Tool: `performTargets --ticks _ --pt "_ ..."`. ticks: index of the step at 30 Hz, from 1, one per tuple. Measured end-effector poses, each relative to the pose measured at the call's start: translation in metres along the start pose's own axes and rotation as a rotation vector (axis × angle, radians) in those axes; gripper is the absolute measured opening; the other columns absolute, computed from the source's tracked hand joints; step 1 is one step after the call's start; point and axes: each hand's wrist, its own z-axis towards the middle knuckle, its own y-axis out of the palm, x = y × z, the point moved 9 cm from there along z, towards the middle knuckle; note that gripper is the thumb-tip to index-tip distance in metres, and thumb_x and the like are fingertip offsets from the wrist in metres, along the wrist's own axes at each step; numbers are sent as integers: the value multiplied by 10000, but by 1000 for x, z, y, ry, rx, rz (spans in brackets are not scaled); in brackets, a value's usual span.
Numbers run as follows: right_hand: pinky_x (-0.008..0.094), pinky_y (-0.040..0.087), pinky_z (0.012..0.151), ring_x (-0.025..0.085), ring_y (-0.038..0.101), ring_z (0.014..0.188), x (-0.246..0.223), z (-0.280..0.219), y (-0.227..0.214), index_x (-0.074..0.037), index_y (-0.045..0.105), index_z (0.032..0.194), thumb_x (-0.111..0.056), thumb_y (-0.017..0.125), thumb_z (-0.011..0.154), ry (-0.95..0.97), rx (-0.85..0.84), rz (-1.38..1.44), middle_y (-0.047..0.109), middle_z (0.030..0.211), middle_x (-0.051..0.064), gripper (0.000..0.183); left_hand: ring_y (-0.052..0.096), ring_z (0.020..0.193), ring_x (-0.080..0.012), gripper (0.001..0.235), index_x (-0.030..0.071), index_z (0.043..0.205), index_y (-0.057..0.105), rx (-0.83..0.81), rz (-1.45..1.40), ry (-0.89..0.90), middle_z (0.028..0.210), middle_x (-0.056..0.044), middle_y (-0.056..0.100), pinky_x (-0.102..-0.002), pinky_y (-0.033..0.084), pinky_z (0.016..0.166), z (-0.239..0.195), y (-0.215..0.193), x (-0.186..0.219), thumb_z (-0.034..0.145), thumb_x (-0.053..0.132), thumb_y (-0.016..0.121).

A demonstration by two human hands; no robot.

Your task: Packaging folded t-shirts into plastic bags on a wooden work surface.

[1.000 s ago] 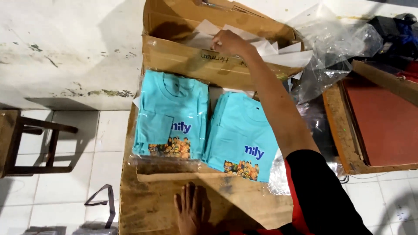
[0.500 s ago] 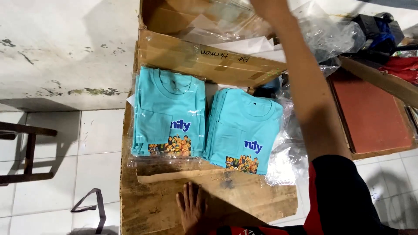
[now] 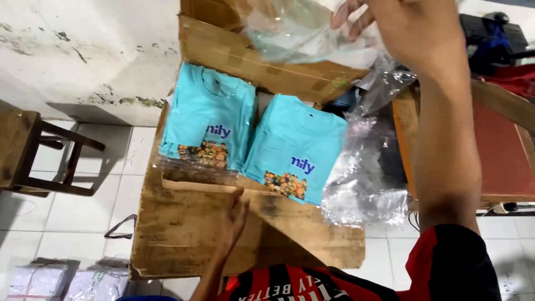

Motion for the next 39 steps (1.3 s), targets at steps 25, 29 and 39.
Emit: performTargets --ticks 25,29,39 --pt "383 702 754 273 785 967 251 -204 104 -190 621 1193 -303 559 1020 674 -44 617 688 1320 37 216 501 1410 -379 591 79 1477 459 -311 -904 500 1552 -212 470 -606 456 1166 -97 46 19 1009 325 722" --pt "414 660 767 330 714 1043 235 -250 127 14 473 1362 -172 564 1100 265 147 314 552 1314 253 333 757 862 -324 273 76 821 672 70 -1160 -261 855 -110 736 -452 626 852 -95 39 -77 980 298 667" --pt "340 595 743 244 685 929 153 -399 220 -93 670 1063 -76 561 1004 205 133 276 673 1007 68 126 743 878 -247 261 88 962 703 298 -1163 -442 992 -116 756 -390 664 837 -120 30 -106 944 346 674"
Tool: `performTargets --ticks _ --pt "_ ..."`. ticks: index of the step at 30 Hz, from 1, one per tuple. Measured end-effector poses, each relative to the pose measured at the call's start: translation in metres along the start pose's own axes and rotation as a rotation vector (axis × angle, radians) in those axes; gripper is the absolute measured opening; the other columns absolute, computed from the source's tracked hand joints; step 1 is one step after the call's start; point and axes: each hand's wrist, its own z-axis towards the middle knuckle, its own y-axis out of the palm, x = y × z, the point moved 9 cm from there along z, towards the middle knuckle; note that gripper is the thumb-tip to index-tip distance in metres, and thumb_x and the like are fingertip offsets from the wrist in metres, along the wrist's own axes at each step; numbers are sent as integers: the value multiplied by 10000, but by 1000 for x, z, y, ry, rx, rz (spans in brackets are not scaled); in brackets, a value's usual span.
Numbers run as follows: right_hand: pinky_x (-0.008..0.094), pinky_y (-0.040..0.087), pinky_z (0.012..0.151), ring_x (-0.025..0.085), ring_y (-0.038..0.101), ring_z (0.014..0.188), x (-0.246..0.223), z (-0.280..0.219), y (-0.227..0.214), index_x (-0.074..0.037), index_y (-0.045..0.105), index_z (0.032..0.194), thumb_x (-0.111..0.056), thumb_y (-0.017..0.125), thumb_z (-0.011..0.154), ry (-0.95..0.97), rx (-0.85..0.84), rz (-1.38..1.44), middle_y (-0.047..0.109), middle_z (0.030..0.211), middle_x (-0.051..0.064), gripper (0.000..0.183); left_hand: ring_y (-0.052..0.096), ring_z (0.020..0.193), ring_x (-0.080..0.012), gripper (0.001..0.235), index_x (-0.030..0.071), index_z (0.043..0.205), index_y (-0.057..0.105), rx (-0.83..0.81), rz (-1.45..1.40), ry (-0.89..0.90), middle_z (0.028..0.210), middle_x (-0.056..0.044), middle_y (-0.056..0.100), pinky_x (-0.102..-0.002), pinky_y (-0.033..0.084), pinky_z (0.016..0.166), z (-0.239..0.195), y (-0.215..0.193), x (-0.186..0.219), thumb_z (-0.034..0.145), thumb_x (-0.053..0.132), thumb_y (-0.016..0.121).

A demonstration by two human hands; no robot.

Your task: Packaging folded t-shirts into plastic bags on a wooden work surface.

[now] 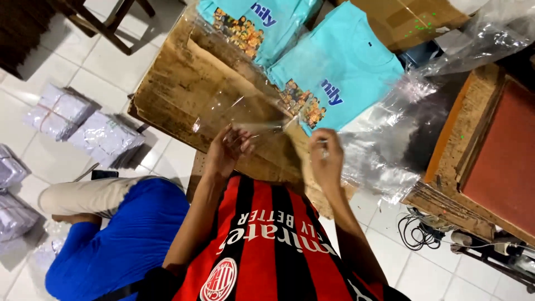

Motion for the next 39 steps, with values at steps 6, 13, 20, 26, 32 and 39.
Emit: performTargets --ticks 6,13,20,26,32,39 --pt "460 619 848 307 633 1080 -115 8 82 -37 552 1262 -411 835 861 -166 -424 -104 598 1203 164 617 785 943 -328 192 130 1051 613 -121 64 163 1102 -172 760 -442 673 795 5 28 -2 979 308 623" --pt "485 543 926 394 670 1066 -97 6 102 -59 675 1119 10 633 866 -349 -430 64 664 1116 156 266 747 924 -259 251 64 1133 707 -65 243 557 1047 -176 694 -371 632 765 -34 14 -3 950 232 742" --pt "487 529 883 404 674 1058 -112 5 112 80 672 1210 54 586 1042 -188 -716 108 670 1109 280 191 628 1174 -306 723 115 1411 560 -78 566 1008 1255 -150 609 -439 557 954 -110 15 40 815 373 878" --pt "368 539 842 260 704 929 -153 22 124 62 683 1058 -60 528 1174 -20 -753 -30 725 1008 199 229 713 913 -238 180 23 1090 696 -226 494 839 1034 -178 716 -349 627 773 -56 23 42 934 111 720" --pt "282 515 682 171 666 728 -105 59 115 -13 699 1106 -116 563 1197 166 -654 -264 732 1019 97 194 753 844 -231 246 70 1216 628 -244 579 628 1074 -152 751 -343 674 743 -16 16 37 979 135 639" --pt "271 481 674 152 604 674 -22 133 102 -33 674 1088 66 497 1060 165 -617 -339 694 976 75 204 502 693 -118 102 171 977 596 -328 540 966 816 8 563 -248 439 607 47 43 77 931 97 648"
